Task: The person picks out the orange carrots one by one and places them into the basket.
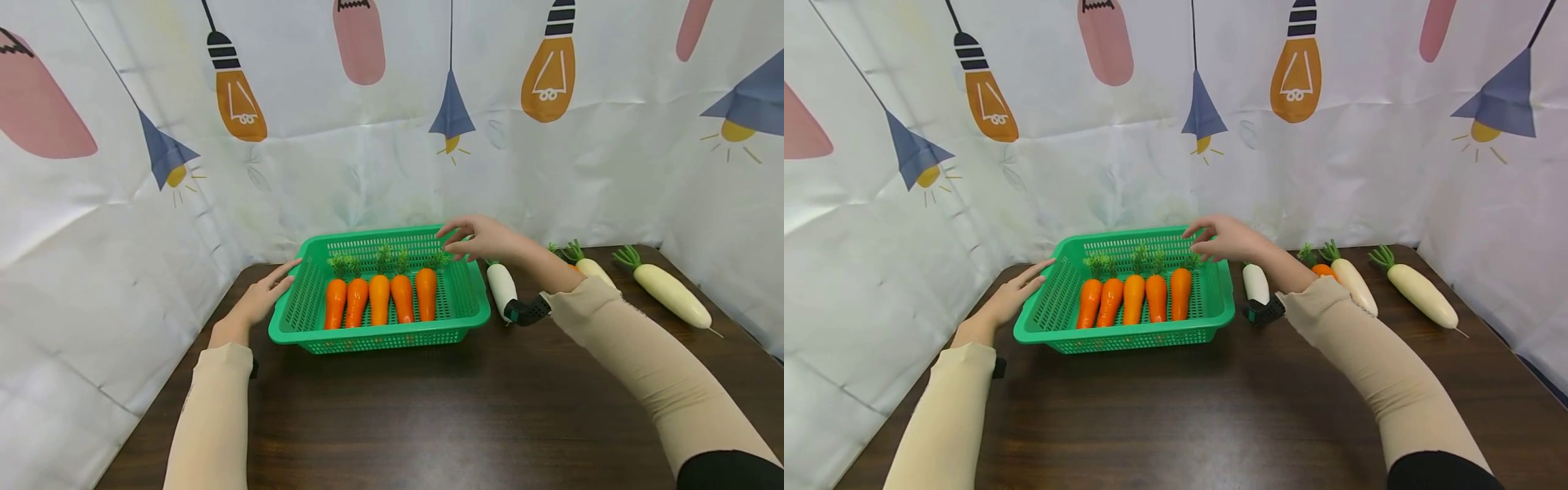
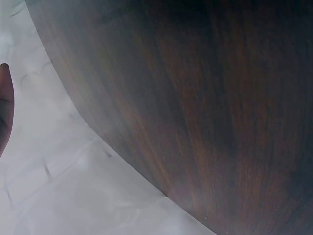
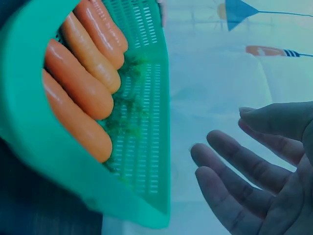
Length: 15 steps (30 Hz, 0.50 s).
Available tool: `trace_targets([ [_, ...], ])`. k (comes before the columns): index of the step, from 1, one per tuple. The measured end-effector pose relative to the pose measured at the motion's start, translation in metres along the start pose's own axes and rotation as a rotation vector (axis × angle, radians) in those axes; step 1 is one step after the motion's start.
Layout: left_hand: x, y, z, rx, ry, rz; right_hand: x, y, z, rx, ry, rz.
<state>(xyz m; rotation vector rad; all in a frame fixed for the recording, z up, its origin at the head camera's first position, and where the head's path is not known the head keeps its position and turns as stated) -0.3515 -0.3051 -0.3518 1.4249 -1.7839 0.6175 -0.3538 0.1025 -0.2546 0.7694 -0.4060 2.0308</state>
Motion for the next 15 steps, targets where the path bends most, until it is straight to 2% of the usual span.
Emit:
trace_targets([
  [8, 0.0, -0.001, -0.002, -0.006, -0.012, 0.001, 0.015, -0.027, -0.008, 0.039, -0.031, -0.064],
  [15, 0.0, -0.001, 0.002, -0.004, -0.011, -0.003, 0.028, -0.053, -0.018, 0.097, -0.121, -0.147],
])
Point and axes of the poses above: each hand's wrist, its own y-axis towards the middle knuckle, its own x-axis out of the back of the hand, z = x × y, the point moved 7 cm from there along y, towards the middle knuckle, and after that the axes turned 1 degree about -x, right-handed, at the moved point
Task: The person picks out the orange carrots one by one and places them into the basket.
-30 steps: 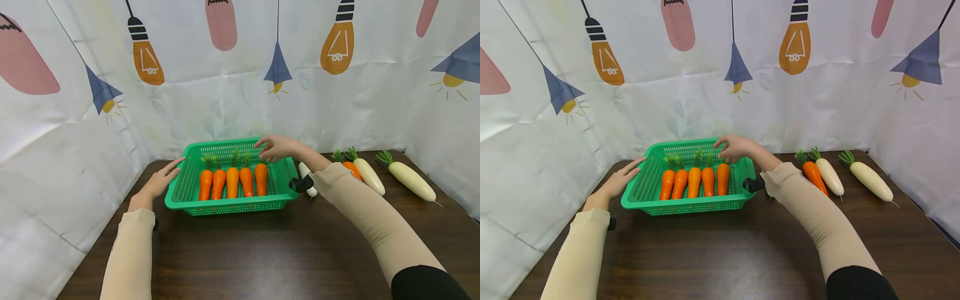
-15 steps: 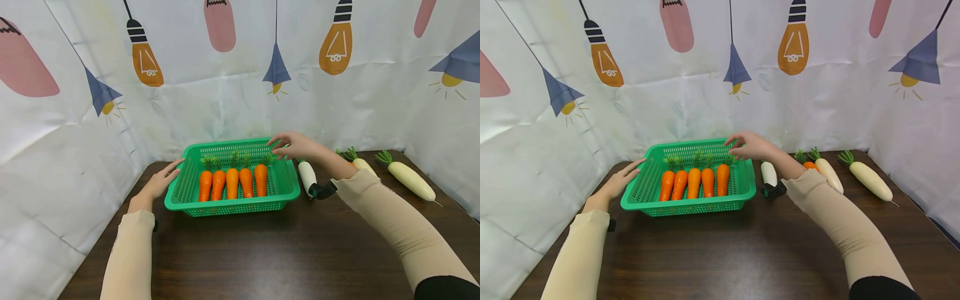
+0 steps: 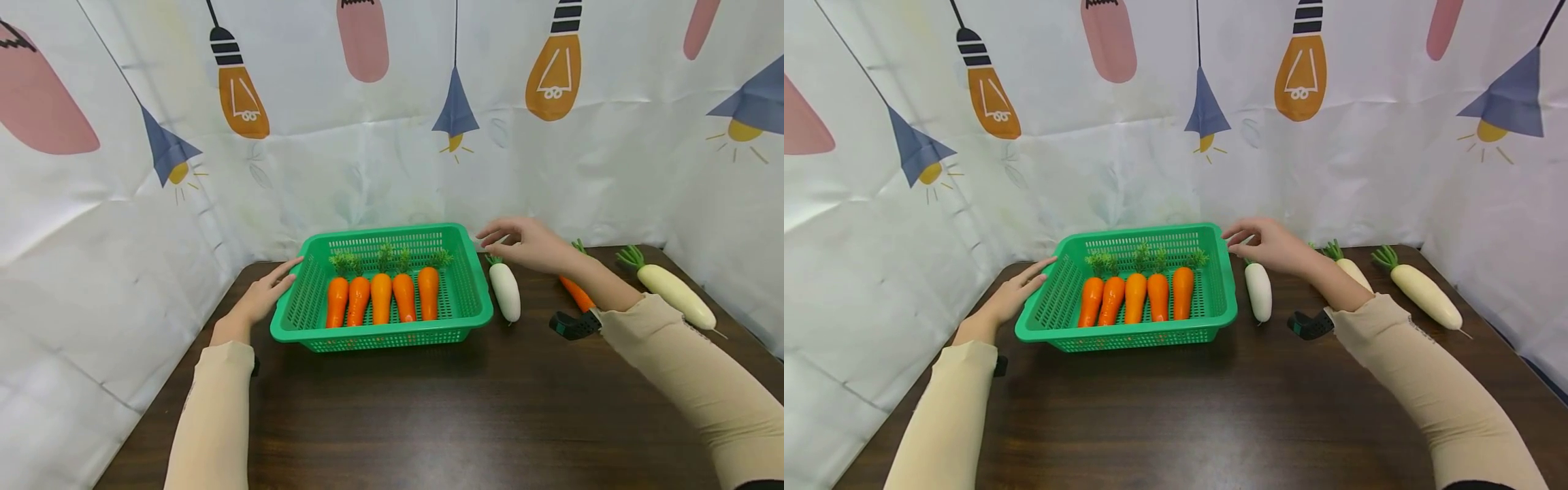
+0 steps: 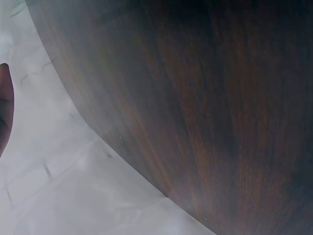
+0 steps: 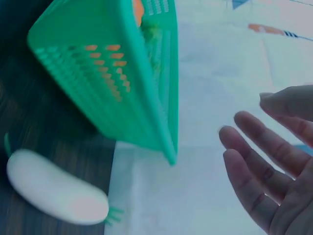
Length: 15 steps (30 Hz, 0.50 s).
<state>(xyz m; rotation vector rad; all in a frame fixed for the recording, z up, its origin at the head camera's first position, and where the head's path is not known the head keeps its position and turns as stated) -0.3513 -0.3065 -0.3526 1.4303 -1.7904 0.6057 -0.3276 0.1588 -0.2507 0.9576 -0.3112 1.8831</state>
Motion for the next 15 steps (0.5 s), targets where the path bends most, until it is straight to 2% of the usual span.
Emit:
trace_targets([
  [10, 0.0, 0.0, -0.001, 0.01, -0.005, 0.003, 0.023, -0.033, -0.027, 0.012, -0.114, -0.124],
  [15, 0.0, 0.0, 0.0, 0.011, -0.011, 0.003, 0.026, -0.042, -0.043, 0.014, -0.187, -0.141],
])
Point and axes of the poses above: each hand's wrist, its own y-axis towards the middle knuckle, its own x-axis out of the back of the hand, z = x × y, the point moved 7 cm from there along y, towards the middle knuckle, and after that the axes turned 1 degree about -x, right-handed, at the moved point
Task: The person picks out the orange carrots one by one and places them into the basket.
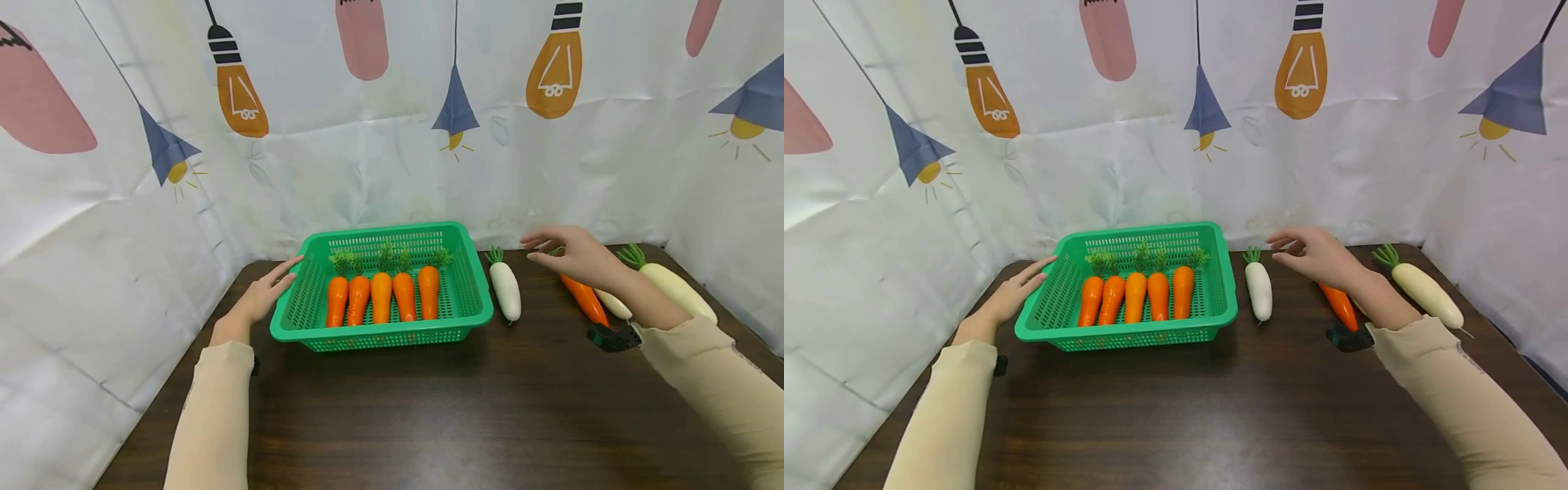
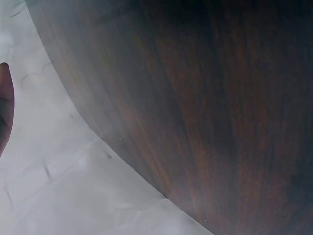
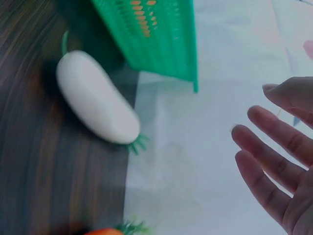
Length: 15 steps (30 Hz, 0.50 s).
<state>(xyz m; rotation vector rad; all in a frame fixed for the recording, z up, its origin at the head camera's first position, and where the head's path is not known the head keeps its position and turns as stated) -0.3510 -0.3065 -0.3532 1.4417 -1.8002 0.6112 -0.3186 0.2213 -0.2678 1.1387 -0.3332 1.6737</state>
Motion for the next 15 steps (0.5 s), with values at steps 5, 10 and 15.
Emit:
trace_targets([
  [5, -0.001, -0.001, 0.0, 0.003, -0.004, 0.008, -0.002, -0.009, -0.015, -0.036, -0.079, 0.014],
  [10, -0.001, 0.0, -0.001, 0.001, -0.004, 0.003, -0.002, -0.018, -0.037, -0.098, -0.153, 0.032],
  [15, 0.0, 0.0, -0.002, -0.007, -0.001, -0.002, -0.002, -0.027, -0.059, -0.168, -0.197, 0.039],
])
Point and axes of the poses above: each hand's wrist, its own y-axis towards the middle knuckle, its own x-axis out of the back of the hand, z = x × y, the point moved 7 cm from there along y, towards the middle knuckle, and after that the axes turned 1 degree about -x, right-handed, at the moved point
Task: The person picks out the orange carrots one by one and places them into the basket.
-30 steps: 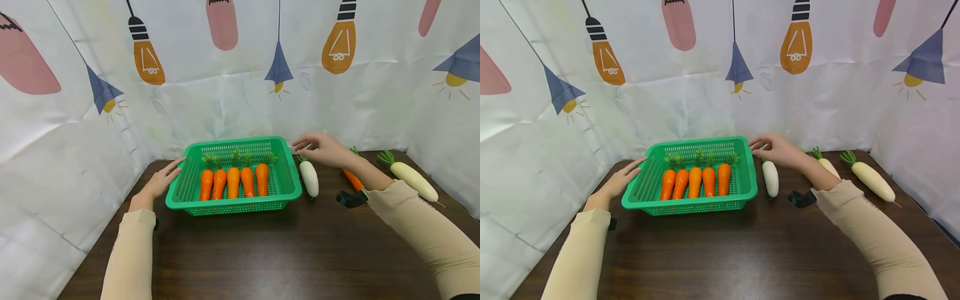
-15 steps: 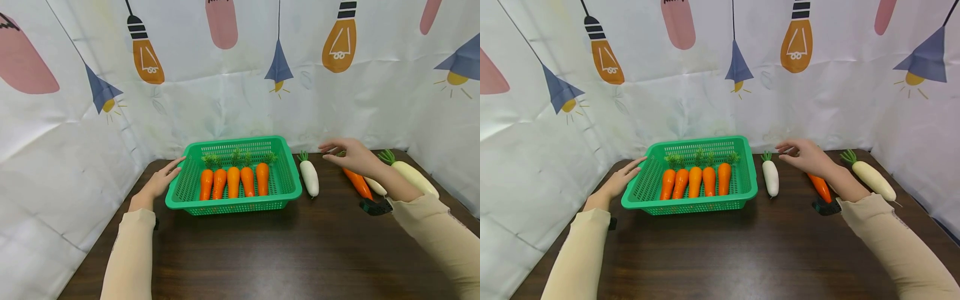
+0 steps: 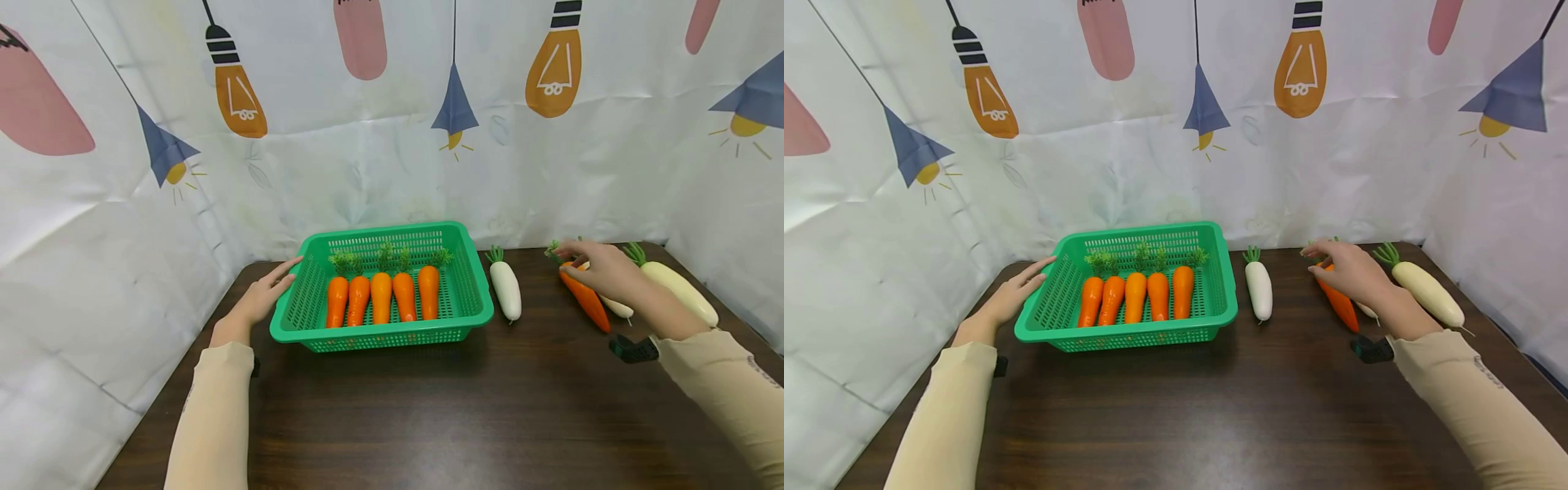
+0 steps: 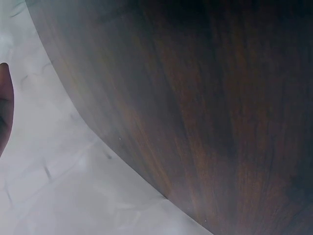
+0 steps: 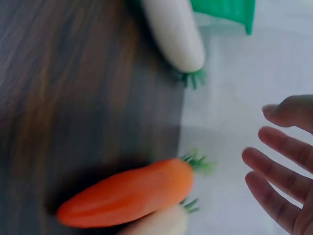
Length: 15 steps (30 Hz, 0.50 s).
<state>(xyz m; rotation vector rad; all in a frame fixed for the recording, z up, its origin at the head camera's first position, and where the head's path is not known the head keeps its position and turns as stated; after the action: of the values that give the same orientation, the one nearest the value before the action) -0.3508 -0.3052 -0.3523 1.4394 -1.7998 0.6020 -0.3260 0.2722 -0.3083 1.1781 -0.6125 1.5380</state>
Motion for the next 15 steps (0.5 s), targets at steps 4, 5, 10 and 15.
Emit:
trace_targets([
  [4, 0.001, 0.0, -0.001, -0.007, 0.005, -0.013, -0.006, -0.004, -0.016, -0.045, -0.025, 0.002],
  [5, 0.001, 0.0, -0.001, -0.01, 0.008, -0.014, -0.007, -0.005, -0.019, -0.055, -0.029, -0.001],
  [10, 0.001, 0.001, 0.0, -0.005, 0.006, -0.012, -0.016, -0.007, -0.035, -0.098, -0.049, -0.02],
  [15, 0.0, 0.0, -0.001, 0.0, -0.001, -0.008, -0.021, -0.008, -0.047, -0.144, -0.019, -0.014],
])
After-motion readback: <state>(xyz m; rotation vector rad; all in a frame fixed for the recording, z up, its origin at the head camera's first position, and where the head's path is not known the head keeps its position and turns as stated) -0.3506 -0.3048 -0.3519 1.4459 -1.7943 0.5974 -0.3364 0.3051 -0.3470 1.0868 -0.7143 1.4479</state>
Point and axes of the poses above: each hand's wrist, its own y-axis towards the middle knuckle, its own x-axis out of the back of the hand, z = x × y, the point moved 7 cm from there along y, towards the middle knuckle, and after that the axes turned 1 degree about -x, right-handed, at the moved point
